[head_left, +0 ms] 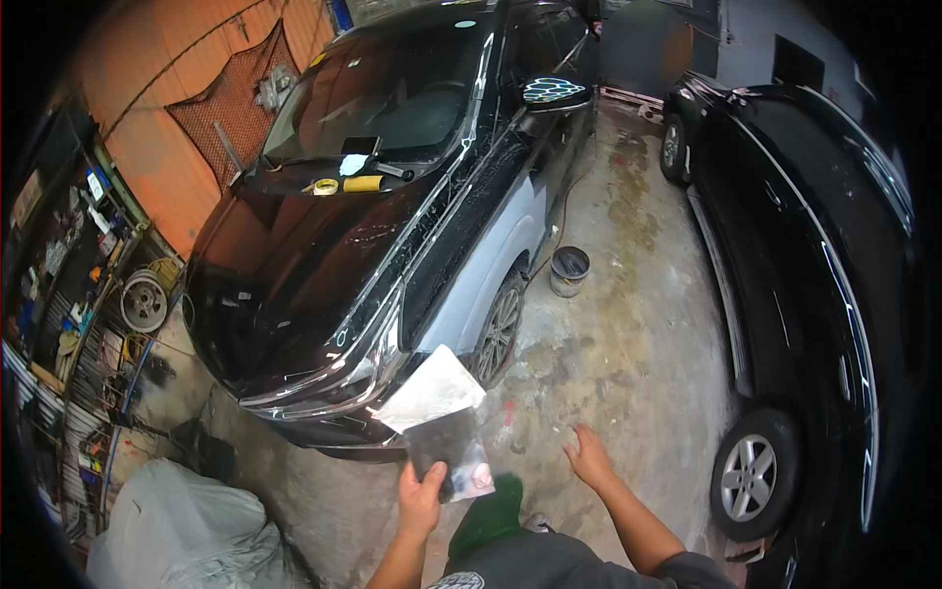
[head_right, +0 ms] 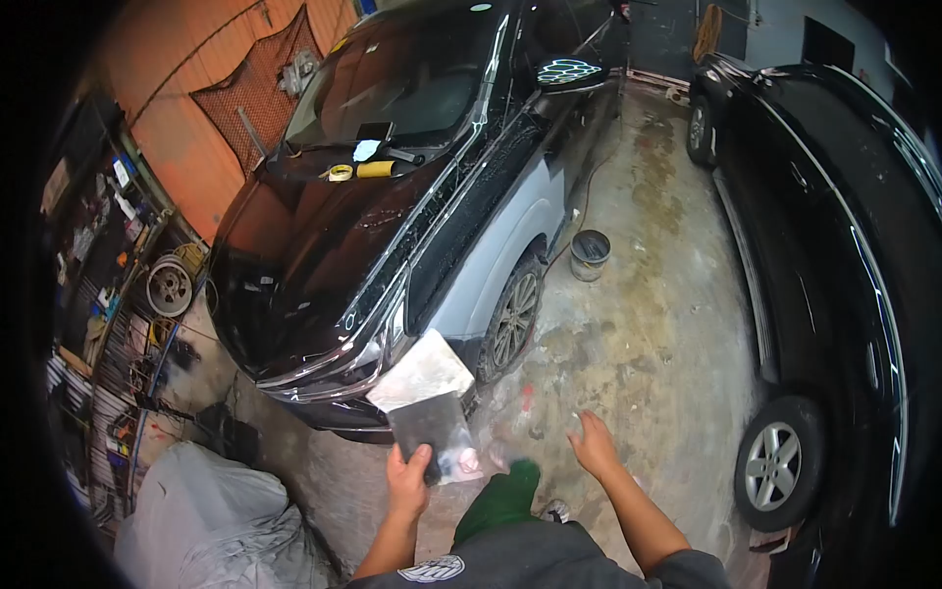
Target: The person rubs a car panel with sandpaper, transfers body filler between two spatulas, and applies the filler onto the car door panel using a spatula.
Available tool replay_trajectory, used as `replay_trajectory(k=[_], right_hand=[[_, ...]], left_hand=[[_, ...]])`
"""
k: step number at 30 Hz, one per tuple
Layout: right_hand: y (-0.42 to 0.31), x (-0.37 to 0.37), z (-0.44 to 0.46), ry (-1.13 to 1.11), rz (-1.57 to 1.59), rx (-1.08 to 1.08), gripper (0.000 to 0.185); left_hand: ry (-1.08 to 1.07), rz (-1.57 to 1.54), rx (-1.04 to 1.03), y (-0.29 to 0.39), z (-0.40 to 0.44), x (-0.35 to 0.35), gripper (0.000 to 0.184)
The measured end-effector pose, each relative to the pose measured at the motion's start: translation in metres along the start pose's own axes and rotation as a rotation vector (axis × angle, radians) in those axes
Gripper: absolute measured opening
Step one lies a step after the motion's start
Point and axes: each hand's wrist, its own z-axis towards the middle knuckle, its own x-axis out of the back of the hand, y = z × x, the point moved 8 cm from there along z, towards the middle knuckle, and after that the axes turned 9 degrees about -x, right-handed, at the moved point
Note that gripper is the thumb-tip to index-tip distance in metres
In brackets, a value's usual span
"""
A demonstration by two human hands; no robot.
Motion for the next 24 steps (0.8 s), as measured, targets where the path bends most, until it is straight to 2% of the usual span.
replay_trajectory(k=[2, 3, 5, 8, 11, 14, 17, 22, 24], right_hand=[[-0.071, 0.020, 0.011, 0.089, 0.073, 0.176, 0.055], [-0.078, 0.054, 0.078, 0.068, 0.000, 0.227, 0.053], [-0.147, 0.051, 0.129, 0.065, 0.057, 0.374, 0.051], [-0.228, 0.066, 0.200, 0.199, -0.003, 0.591, 0.061], [-0.281, 0.082, 0.268, 0.003, 0.110, 0.513, 0.071], [-0.316, 0.093, 0.335, -0.071, -0.010, 0.437, 0.081], [-0.337, 0.101, 0.394, -0.054, -0.053, 0.468, 0.068], [-0.350, 0.097, 0.480, 0.037, -0.116, 0.581, 0.033], [-0.356, 0.103, 0.508, 0.063, -0.133, 0.591, 0.028]], left_hand=[[0.084, -0.018, -0.046, 0.017, 0.002, 0.012, 0.036], [0.144, -0.090, -0.041, -0.022, 0.055, -0.008, 0.034], [0.218, -0.066, -0.114, -0.013, 0.101, 0.011, 0.036], [0.219, -0.024, -0.221, 0.002, 0.176, 0.019, 0.040], [0.305, -0.002, -0.208, 0.022, 0.235, 0.022, 0.044], [0.301, -0.037, -0.287, 0.044, 0.286, 0.024, 0.044], [0.325, -0.018, -0.310, 0.055, 0.317, 0.029, 0.043], [0.370, 0.044, -0.387, 0.060, 0.334, 0.042, 0.041], [0.396, 0.020, -0.403, 0.058, 0.332, 0.046, 0.039]])
